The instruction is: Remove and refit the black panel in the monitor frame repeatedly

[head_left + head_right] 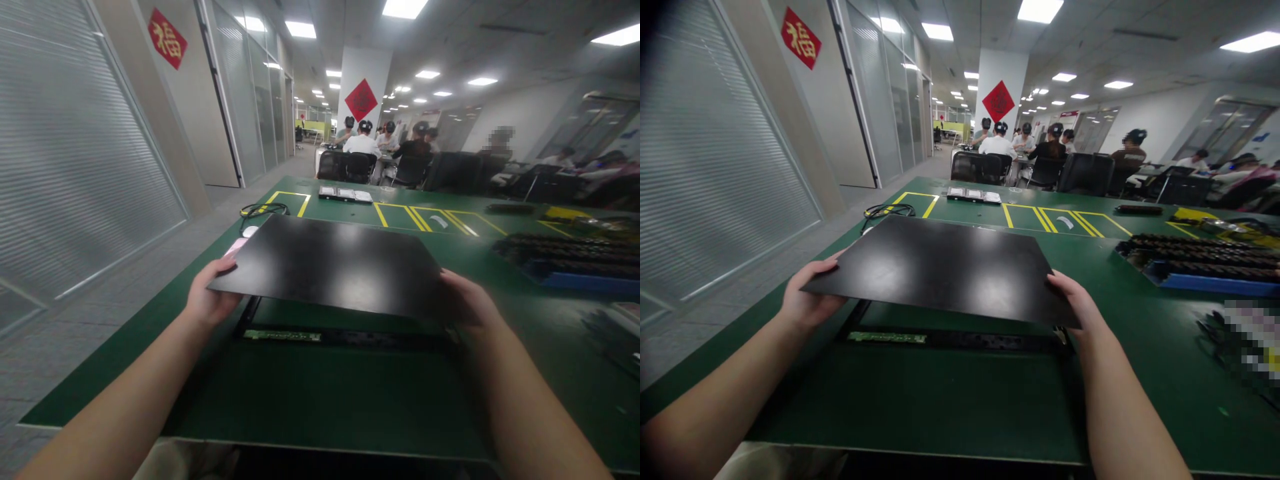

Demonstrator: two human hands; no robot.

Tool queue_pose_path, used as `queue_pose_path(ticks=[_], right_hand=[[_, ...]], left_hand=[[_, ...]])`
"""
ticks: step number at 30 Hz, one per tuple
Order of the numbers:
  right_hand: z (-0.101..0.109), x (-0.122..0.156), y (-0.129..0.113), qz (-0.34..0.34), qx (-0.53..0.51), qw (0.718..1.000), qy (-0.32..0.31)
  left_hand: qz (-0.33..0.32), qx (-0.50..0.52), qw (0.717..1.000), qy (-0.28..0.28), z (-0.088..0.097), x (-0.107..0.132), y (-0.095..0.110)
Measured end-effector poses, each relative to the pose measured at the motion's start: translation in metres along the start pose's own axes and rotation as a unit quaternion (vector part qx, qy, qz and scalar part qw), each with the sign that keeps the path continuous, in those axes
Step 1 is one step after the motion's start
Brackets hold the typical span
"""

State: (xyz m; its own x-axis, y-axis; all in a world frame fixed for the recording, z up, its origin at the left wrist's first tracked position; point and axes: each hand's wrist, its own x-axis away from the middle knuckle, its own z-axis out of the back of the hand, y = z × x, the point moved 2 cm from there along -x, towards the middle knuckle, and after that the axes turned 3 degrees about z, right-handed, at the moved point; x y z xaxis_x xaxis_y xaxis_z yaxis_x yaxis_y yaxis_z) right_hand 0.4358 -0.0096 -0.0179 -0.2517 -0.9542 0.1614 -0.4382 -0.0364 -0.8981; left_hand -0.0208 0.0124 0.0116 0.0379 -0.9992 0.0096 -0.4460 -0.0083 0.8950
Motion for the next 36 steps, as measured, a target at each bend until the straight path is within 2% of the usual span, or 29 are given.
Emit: queue_pose_path(ticks=[3, 5, 9, 11, 15, 23, 30, 36], right_hand=[[-0.005, -0.001, 0.004, -0.051, 0.038, 0.997, -0.052], [-0.003, -0.004, 0.005, -0.038, 0.053, 0.998, -0.023], [0.001, -0.010, 0.007, -0.003, 0.085, 0.994, 0.074], [0.001, -0.011, 0.008, 0.005, 0.095, 0.991, 0.097], [0.002, -0.013, 0.010, 0.011, 0.114, 0.987, 0.114], [0.003, -0.013, 0.011, 0.030, 0.154, 0.981, 0.113], [0.004, -0.011, 0.007, 0.085, 0.280, 0.947, 0.135], [-0.003, -0.006, 0.004, 0.118, 0.282, 0.937, 0.169]], left_hand=[[-0.017, 0.014, 1.000, 0.014, 0.002, 0.000, 0.002], [-0.021, 0.008, 1.000, 0.015, 0.002, 0.000, 0.003], [-0.018, -0.016, 0.999, 0.026, 0.001, 0.002, 0.001], [-0.014, -0.023, 0.999, 0.029, 0.000, 0.003, 0.000], [-0.001, -0.042, 0.999, 0.023, -0.001, 0.004, -0.002], [-0.021, -0.028, 0.999, 0.025, -0.005, 0.005, -0.003], [-0.027, -0.024, 0.999, 0.019, -0.007, 0.007, -0.001], [-0.024, -0.018, 0.999, 0.022, -0.005, 0.006, -0.001]])
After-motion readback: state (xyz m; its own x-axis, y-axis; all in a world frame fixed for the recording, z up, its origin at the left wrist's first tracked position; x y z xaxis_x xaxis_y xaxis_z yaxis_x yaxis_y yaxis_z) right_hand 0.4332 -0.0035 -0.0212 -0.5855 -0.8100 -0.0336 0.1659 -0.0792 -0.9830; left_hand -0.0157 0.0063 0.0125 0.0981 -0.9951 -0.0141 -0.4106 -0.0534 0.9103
